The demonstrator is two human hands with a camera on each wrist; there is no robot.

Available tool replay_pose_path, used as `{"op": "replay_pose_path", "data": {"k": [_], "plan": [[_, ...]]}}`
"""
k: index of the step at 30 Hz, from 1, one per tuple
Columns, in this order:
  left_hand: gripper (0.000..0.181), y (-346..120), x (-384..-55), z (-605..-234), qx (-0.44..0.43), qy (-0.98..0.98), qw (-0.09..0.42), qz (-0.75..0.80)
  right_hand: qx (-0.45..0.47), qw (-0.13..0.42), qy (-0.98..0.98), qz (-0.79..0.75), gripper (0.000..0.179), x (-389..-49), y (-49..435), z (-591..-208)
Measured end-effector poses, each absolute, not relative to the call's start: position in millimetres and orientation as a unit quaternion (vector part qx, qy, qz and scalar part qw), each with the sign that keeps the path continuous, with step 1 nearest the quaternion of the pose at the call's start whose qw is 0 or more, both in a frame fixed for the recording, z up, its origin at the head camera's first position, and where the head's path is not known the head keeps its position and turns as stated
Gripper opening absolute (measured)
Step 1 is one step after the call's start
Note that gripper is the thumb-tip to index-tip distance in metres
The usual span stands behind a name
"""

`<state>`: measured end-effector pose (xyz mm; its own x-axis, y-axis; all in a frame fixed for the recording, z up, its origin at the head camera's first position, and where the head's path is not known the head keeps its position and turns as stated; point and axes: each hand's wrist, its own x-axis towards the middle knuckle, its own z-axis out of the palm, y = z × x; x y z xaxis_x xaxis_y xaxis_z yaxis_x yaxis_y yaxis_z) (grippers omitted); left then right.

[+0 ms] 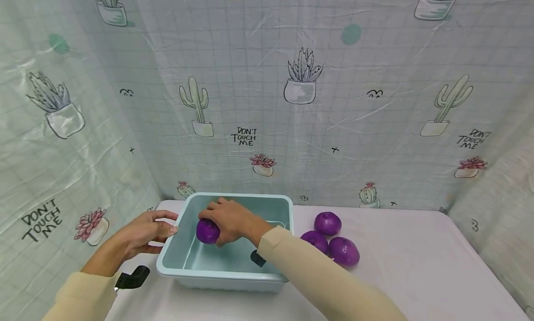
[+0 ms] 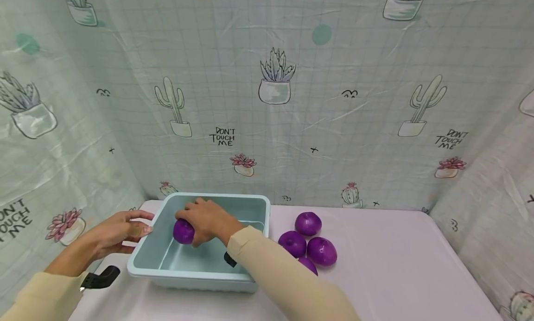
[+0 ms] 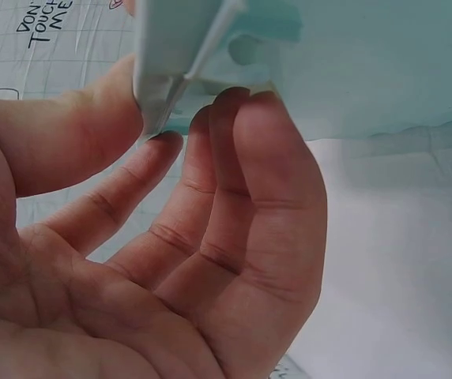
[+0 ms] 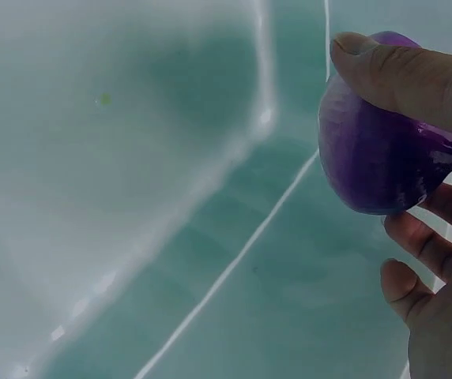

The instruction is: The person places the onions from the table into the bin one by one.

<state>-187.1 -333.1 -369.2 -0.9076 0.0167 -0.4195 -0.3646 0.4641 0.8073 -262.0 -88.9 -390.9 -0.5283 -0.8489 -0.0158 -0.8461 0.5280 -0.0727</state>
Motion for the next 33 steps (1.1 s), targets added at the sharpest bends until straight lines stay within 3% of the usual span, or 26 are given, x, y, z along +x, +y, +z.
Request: {"op": "replay_pose_path", "data": {"k": [12,33], "plan": [[0.059,-332.9,-187.1,-369.0,-0.105,0.834,0.189,0.508,-0.472,0.052,0.879,-0.027,0.076,-265.2,-90.1,-396.8],[0.056,-331.6,-183.9,-368.0,-0.103,0.838,0.185,0.503,-0.463,0.049,0.885,0.024,0.082,-262.8,-95.0,-401.5]]}}
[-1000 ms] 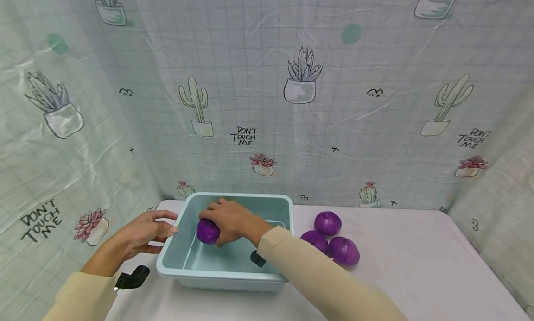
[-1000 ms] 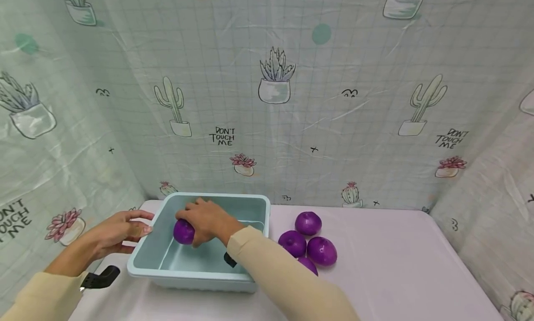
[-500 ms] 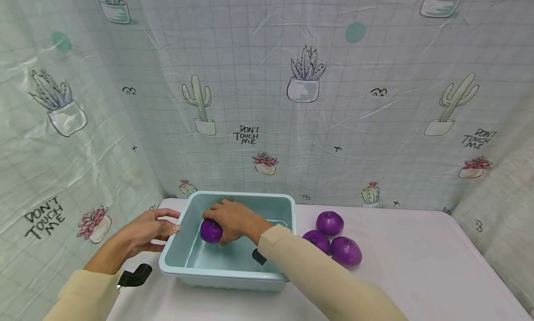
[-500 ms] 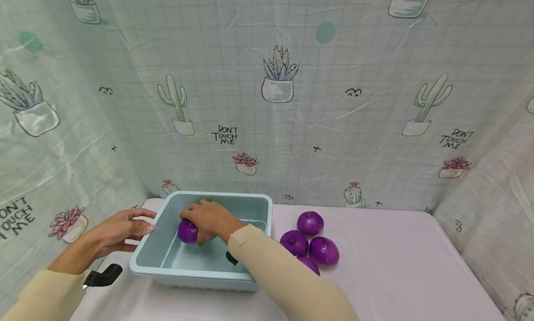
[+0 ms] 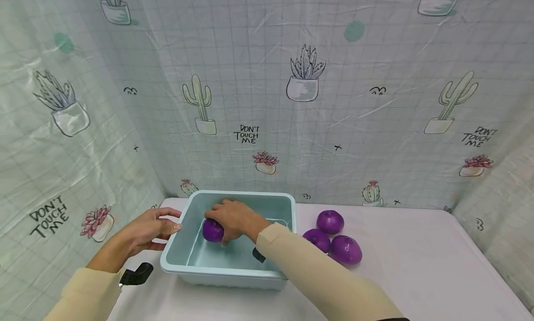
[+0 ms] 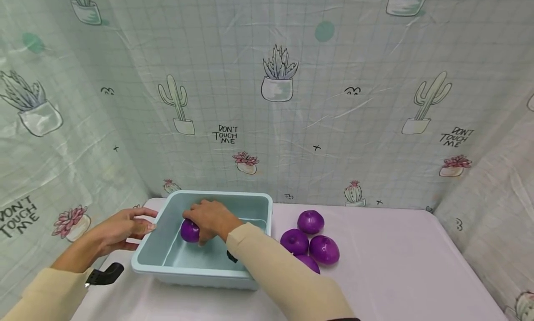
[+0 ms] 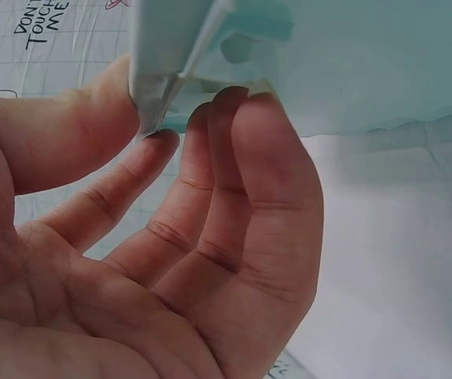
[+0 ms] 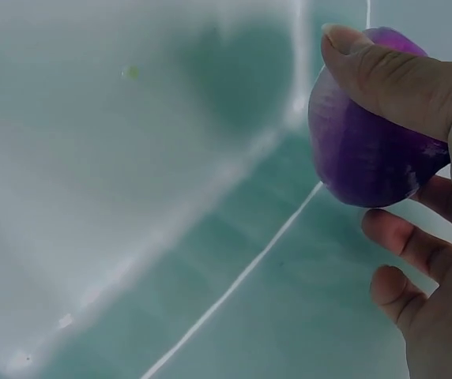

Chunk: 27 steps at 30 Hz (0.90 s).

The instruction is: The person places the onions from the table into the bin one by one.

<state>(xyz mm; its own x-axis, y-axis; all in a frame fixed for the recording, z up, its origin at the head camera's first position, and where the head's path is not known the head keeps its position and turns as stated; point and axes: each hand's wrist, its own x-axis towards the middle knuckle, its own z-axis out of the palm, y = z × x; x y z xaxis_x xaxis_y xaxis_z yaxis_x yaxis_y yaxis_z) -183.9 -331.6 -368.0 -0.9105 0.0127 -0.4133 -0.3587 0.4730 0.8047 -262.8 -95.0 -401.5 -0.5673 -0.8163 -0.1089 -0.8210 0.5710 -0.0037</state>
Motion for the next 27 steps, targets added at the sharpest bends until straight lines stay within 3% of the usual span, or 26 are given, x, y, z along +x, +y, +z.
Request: {"op": "replay_pose_path", "data": {"k": [14,22,27], "plan": [[0.063,-330.3,-184.0,-370.6,-0.105,0.856,0.169,0.477,-0.459,0.065,0.885,0.044,0.086,-266.3,-81.3,-380.3],[0.067,-330.6,-185.8,-369.1,-0.106,0.856,0.174,0.476,-0.445,0.094,0.890,-0.015,0.084,-264.4,-41.0,-338.9],[0.071,-331.3,-181.7,-369.4,-0.101,0.854,0.176,0.479,-0.453,0.076,0.887,-0.036,0.083,-254.9,1.9,-319.9]]}}
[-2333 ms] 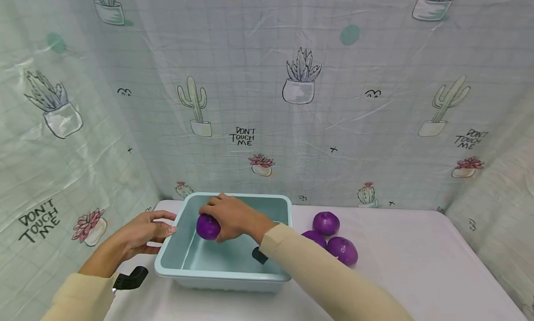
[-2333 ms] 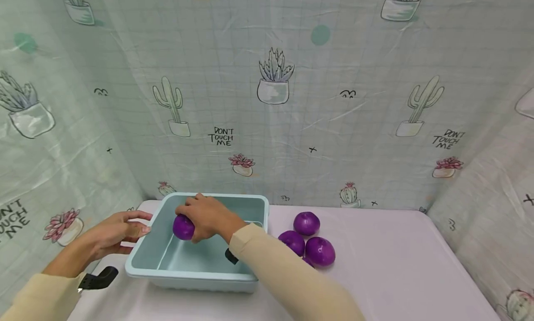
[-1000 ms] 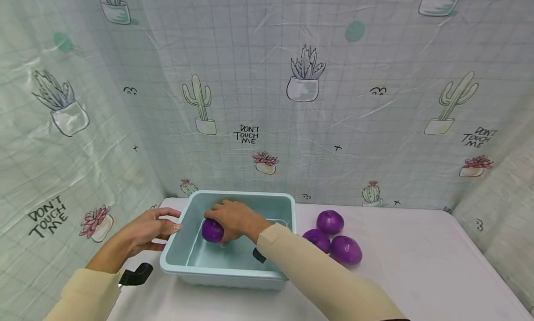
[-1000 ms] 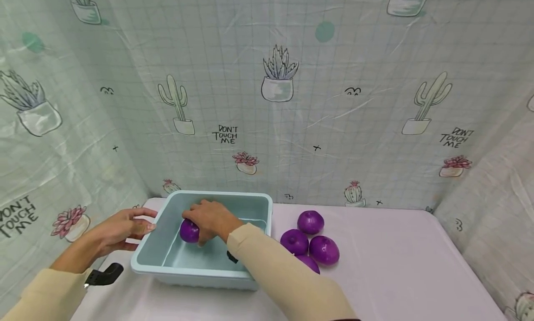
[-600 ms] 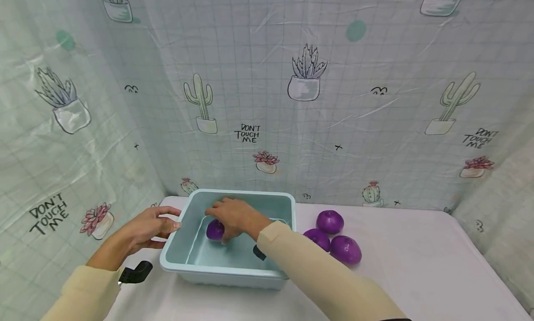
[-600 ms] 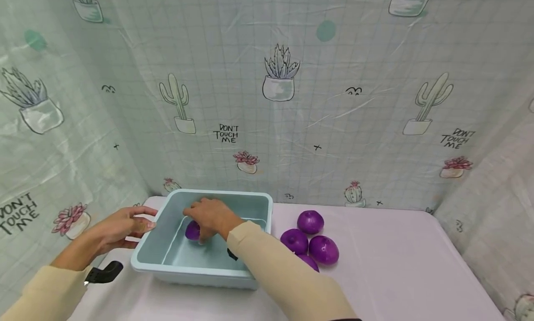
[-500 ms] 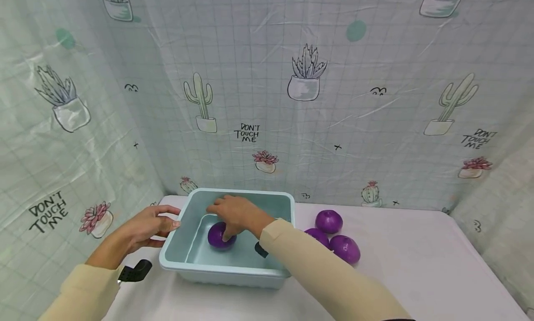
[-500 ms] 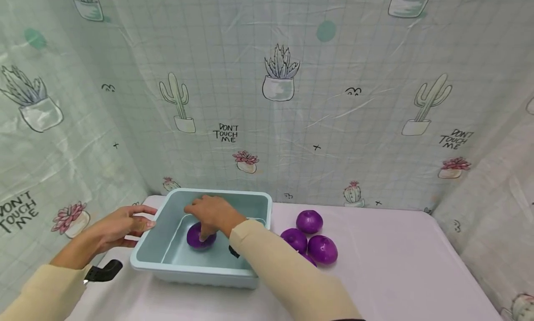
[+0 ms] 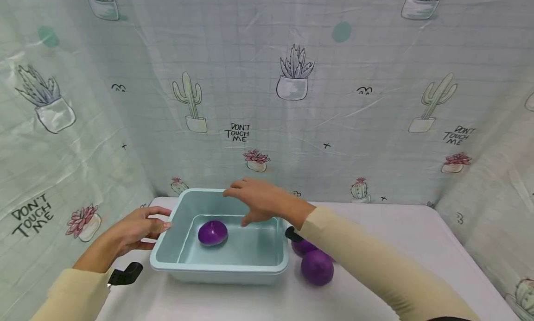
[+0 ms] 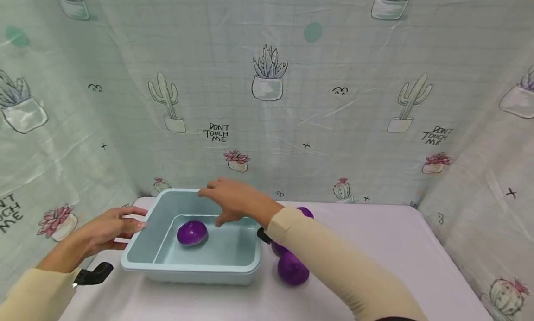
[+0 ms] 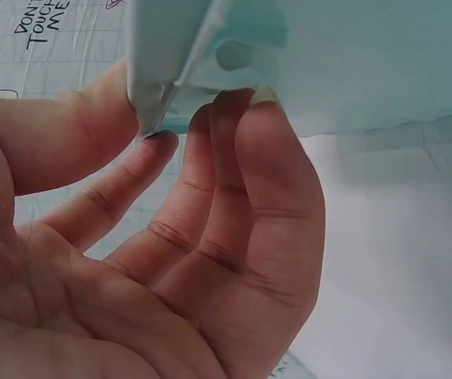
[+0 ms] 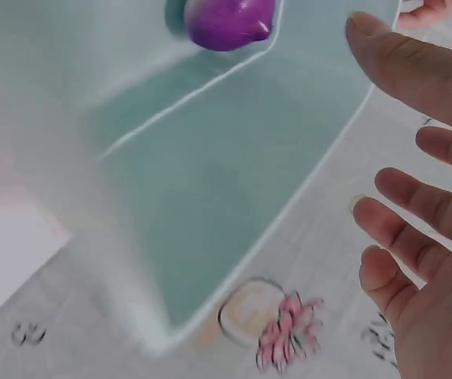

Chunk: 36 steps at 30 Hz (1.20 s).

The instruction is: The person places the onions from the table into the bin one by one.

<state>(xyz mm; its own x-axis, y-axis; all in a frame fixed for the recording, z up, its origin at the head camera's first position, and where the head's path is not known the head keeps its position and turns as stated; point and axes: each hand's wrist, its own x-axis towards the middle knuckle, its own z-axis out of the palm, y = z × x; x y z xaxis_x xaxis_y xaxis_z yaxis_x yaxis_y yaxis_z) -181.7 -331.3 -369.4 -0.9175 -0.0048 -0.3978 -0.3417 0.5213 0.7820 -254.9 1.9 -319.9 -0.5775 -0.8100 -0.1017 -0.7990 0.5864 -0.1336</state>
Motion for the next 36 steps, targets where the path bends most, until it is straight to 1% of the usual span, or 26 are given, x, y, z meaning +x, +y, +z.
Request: {"op": "replay_pose_path", "data": {"k": [6,11,16,21,24,28,31,36], "plan": [[0.074,-334.7,-185.8,-371.5,-0.102,0.845,0.195,0.488,-0.463,0.021,0.884,-0.063,0.081,-232.4,67.8,-311.0],[0.073,-343.1,-183.4,-371.1,-0.100,0.833,0.216,0.499,-0.452,-0.017,0.889,-0.071,0.080,-212.7,119.8,-320.6],[0.073,-345.1,-184.2,-372.5,-0.098,0.832,0.220,0.501,-0.399,-0.017,0.911,-0.099,0.077,-199.8,175.4,-347.9],[0.069,-340.1,-189.0,-372.7,-0.087,0.827,0.225,0.508,-0.327,-0.019,0.936,-0.127,0.079,-186.0,228.1,-392.3],[0.067,-342.0,-188.4,-373.1,-0.087,0.825,0.224,0.512,-0.301,-0.036,0.944,-0.133,0.079,-183.7,241.6,-422.0],[0.067,-342.2,-187.8,-374.2,-0.087,0.823,0.224,0.515,-0.278,-0.059,0.948,-0.143,0.083,-184.3,247.1,-453.9],[0.068,-340.7,-187.4,-374.9,-0.091,0.825,0.221,0.513,-0.255,-0.055,0.951,-0.168,0.086,-186.8,246.5,-467.7],[0.069,-337.8,-187.3,-374.7,-0.097,0.830,0.213,0.506,-0.230,-0.039,0.947,-0.220,0.085,-192.7,243.9,-477.9]]}}
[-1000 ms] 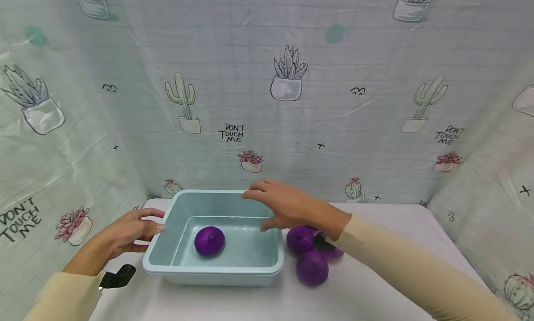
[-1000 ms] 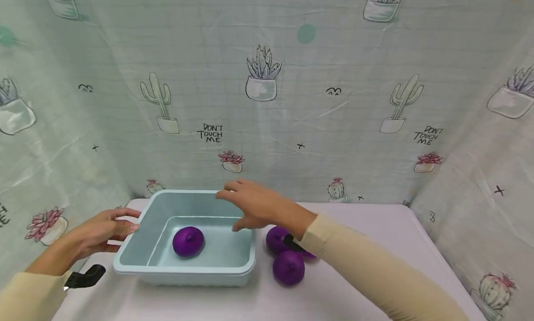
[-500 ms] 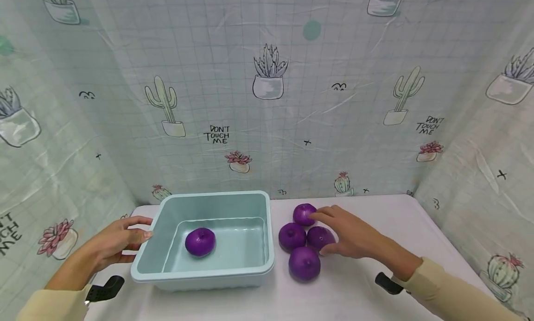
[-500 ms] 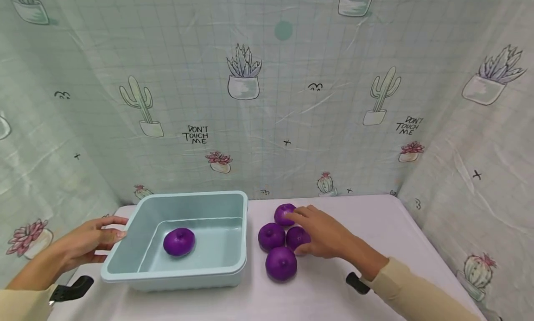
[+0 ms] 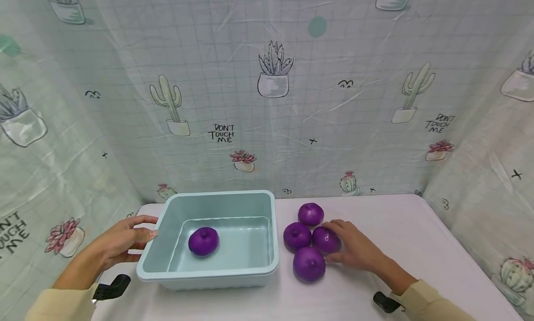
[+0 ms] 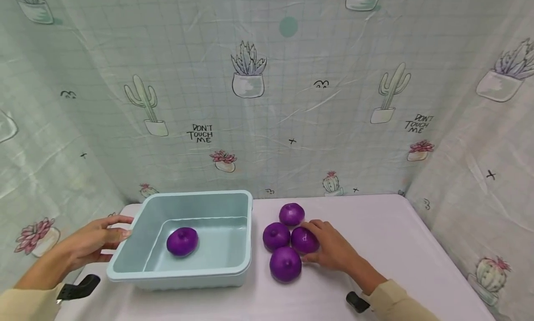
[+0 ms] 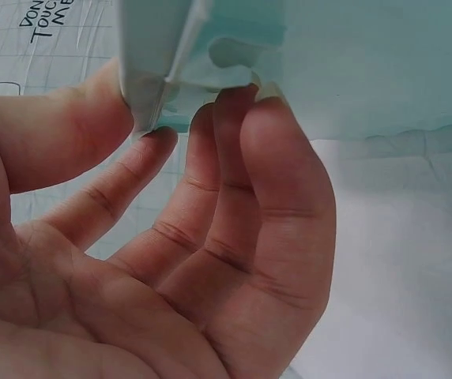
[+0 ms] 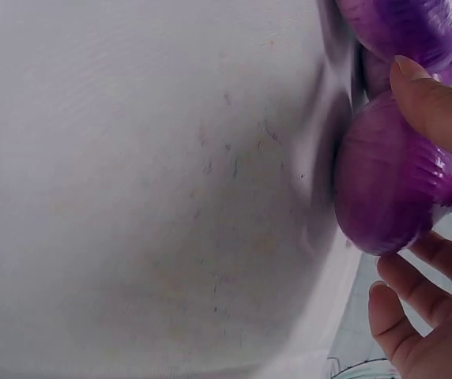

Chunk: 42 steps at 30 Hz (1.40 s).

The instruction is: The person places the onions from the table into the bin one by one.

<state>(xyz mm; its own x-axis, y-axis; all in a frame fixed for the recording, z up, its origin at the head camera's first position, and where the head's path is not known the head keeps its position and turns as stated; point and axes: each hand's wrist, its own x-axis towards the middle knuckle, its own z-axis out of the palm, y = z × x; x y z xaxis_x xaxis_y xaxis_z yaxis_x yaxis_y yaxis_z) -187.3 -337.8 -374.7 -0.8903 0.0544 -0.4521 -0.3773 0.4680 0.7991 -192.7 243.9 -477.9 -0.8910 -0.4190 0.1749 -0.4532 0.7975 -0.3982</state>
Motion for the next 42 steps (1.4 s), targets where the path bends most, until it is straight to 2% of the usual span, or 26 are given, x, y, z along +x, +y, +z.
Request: {"op": "replay_pose_path", "data": {"k": [18,29,42], "plan": [[0.067,-338.4,-184.9,-373.3,-0.093,0.823,0.216,0.517,0.216,0.019,-0.943,0.254,0.080,-203.5,235.8,-488.9],[0.064,-337.0,-184.1,-373.0,-0.088,0.822,0.216,0.520,0.231,0.064,-0.947,0.213,0.072,-191.9,238.6,-473.0],[0.067,-339.7,-183.3,-376.8,-0.083,0.825,0.210,0.518,0.267,0.130,-0.942,0.159,0.072,-180.0,233.0,-443.6]]}}
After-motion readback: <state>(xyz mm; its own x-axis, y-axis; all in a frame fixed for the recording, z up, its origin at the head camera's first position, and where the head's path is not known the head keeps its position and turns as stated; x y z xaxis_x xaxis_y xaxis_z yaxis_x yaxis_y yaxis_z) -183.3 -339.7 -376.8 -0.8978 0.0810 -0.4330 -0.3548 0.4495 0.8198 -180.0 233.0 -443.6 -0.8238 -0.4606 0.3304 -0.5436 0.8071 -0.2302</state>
